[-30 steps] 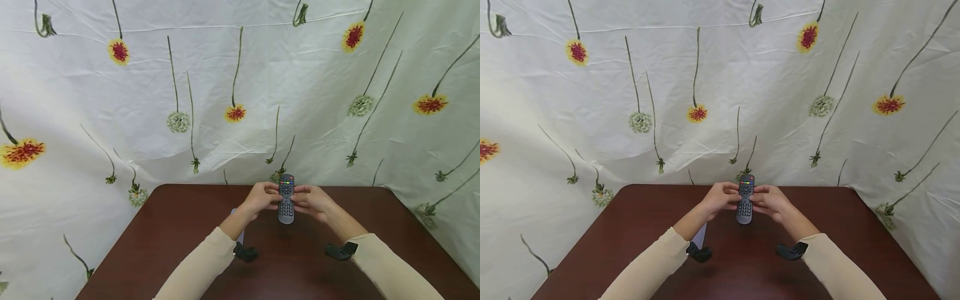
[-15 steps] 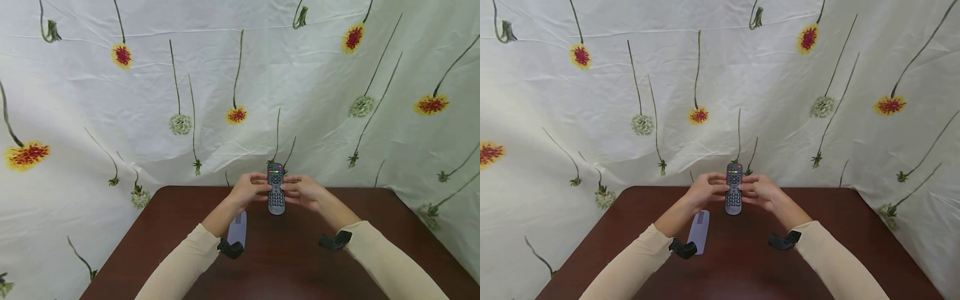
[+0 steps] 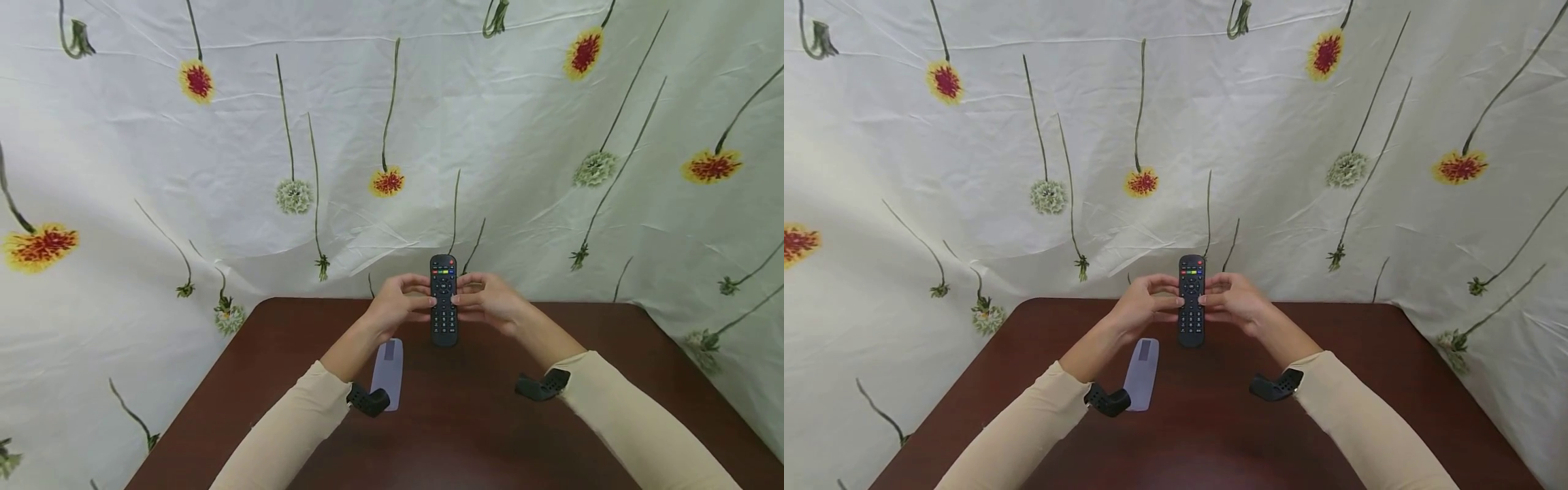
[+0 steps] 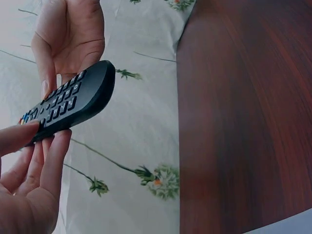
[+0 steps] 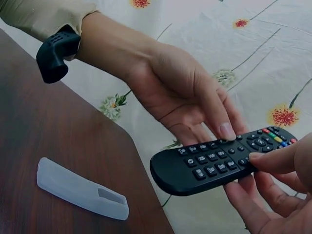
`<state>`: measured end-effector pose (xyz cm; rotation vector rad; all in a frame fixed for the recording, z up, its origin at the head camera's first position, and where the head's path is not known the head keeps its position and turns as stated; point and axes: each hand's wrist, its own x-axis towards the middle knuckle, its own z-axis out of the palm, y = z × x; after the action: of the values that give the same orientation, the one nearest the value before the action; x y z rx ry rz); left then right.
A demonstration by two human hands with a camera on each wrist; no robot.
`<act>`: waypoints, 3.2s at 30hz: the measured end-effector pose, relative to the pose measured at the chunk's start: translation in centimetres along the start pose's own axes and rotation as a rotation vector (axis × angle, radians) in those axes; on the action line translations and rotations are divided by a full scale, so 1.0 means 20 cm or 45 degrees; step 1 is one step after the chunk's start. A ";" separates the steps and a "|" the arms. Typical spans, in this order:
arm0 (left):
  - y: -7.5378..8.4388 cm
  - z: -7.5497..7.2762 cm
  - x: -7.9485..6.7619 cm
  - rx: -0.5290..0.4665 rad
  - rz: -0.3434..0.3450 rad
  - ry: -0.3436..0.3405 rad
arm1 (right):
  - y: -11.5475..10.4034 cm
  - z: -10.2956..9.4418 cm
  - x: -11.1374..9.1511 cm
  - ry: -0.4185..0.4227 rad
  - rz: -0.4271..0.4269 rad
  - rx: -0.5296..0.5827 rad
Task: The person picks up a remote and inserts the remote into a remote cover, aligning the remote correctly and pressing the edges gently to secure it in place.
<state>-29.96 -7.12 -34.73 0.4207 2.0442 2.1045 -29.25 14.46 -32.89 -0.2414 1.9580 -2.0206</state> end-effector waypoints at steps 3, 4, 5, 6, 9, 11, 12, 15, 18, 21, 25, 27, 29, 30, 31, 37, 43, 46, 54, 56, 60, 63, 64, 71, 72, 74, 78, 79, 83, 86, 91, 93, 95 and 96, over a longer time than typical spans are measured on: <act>0.01 -0.01 0.00 -0.009 0.023 -0.011 | 0.00 0.01 -0.01 0.007 -0.050 -0.056; 0.01 -0.01 0.00 -0.014 0.031 -0.019 | 0.00 0.01 -0.01 0.013 -0.066 -0.074; 0.01 -0.02 0.00 -0.016 0.040 -0.027 | 0.00 0.01 -0.01 0.010 -0.084 -0.094; 0.01 -0.02 0.00 -0.020 0.049 -0.037 | -0.01 0.01 -0.01 0.010 -0.104 -0.117; 0.02 -0.04 0.00 -0.039 0.087 -0.072 | 0.00 0.01 -0.01 -0.023 -0.173 -0.188; 0.02 -0.05 -0.01 -0.053 0.106 -0.097 | 0.00 0.01 -0.01 -0.059 -0.216 -0.233; 0.02 -0.05 -0.02 -0.062 0.114 -0.107 | 0.00 0.01 -0.01 -0.076 -0.236 -0.250; 0.03 -0.05 -0.03 -0.074 0.127 -0.117 | 0.00 0.01 -0.02 -0.121 -0.287 -0.297; 0.03 -0.04 -0.03 -0.060 0.145 -0.137 | 0.01 0.00 -0.05 -0.108 -0.370 -0.406; 0.03 -0.03 -0.02 -0.027 0.177 -0.173 | 0.01 -0.01 -0.06 -0.072 -0.538 -0.648; 0.03 -0.04 -0.02 0.025 0.223 -0.188 | 0.03 -0.02 -0.06 -0.025 -0.800 -0.954; 0.03 -0.05 -0.02 0.053 0.250 -0.188 | 0.05 -0.01 -0.05 -0.014 -0.906 -1.027; 0.03 -0.05 -0.03 0.095 0.279 -0.187 | 0.06 -0.01 -0.04 0.005 -1.005 -1.081; 0.03 -0.05 -0.03 0.118 0.293 -0.186 | 0.07 -0.02 -0.03 0.015 -1.060 -1.109; 0.03 -0.05 -0.02 0.142 0.306 -0.180 | 0.07 -0.02 -0.03 0.025 -1.118 -1.136; 0.04 -0.05 -0.03 0.252 0.370 -0.122 | 0.11 -0.03 0.00 0.080 -1.441 -1.300; 0.04 -0.04 -0.03 0.251 0.494 -0.138 | 0.15 -0.06 0.02 0.065 -1.694 -1.382; 0.04 -0.02 -0.02 0.253 0.544 -0.124 | 0.15 -0.08 0.03 0.095 -1.824 -1.446; 0.04 0.02 -0.05 0.230 0.386 0.029 | 0.15 -0.12 0.04 0.135 -2.025 -1.563; 0.05 0.04 -0.06 0.121 0.279 0.049 | 0.14 -0.12 0.04 0.126 -2.033 -1.572; 0.07 0.05 -0.07 -0.210 0.039 0.076 | 0.13 -0.13 0.05 0.088 -2.029 -1.598; 0.09 0.06 -0.08 -0.379 -0.101 0.064 | 0.13 -0.13 0.05 0.070 -2.048 -1.627; 0.09 0.07 -0.08 -0.409 -0.134 0.053 | 0.14 -0.13 0.05 0.072 -2.061 -1.642; 0.08 0.08 -0.10 -0.472 -0.173 0.021 | 0.15 -0.13 0.06 0.081 -2.134 -1.722; 0.08 0.08 -0.10 -0.474 -0.171 0.027 | 0.15 -0.13 0.06 0.078 -2.144 -1.730; 0.07 0.07 -0.10 -0.477 -0.179 0.040 | 0.15 -0.13 0.06 0.065 -2.150 -1.748; 0.07 0.07 -0.10 -0.472 -0.176 0.041 | 0.14 -0.13 0.04 0.055 -2.085 -1.739; 0.07 0.07 -0.10 -0.466 -0.177 0.045 | 0.14 -0.13 0.04 0.066 -2.043 -1.719; 0.06 0.07 -0.09 -0.380 -0.148 0.078 | 0.15 -0.10 0.03 0.179 -1.828 -1.554; 0.06 0.08 -0.09 -0.302 -0.126 0.115 | 0.16 -0.06 0.02 0.260 -1.578 -1.317; 0.06 0.08 -0.08 -0.239 -0.071 0.149 | 0.17 0.00 -0.02 0.298 -1.128 -0.822; 0.05 0.08 -0.07 -0.213 -0.050 0.163 | 0.17 0.02 -0.04 0.286 -0.950 -0.651; 0.04 0.08 -0.07 -0.178 -0.024 0.171 | 0.15 0.03 -0.06 0.260 -0.781 -0.485; 0.04 0.08 -0.07 -0.159 -0.012 0.174 | 0.14 0.04 -0.06 0.239 -0.702 -0.396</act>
<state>-28.00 -6.05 -33.97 0.2543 1.9647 2.2980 -27.45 14.08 -35.59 -0.7630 2.5412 -2.0898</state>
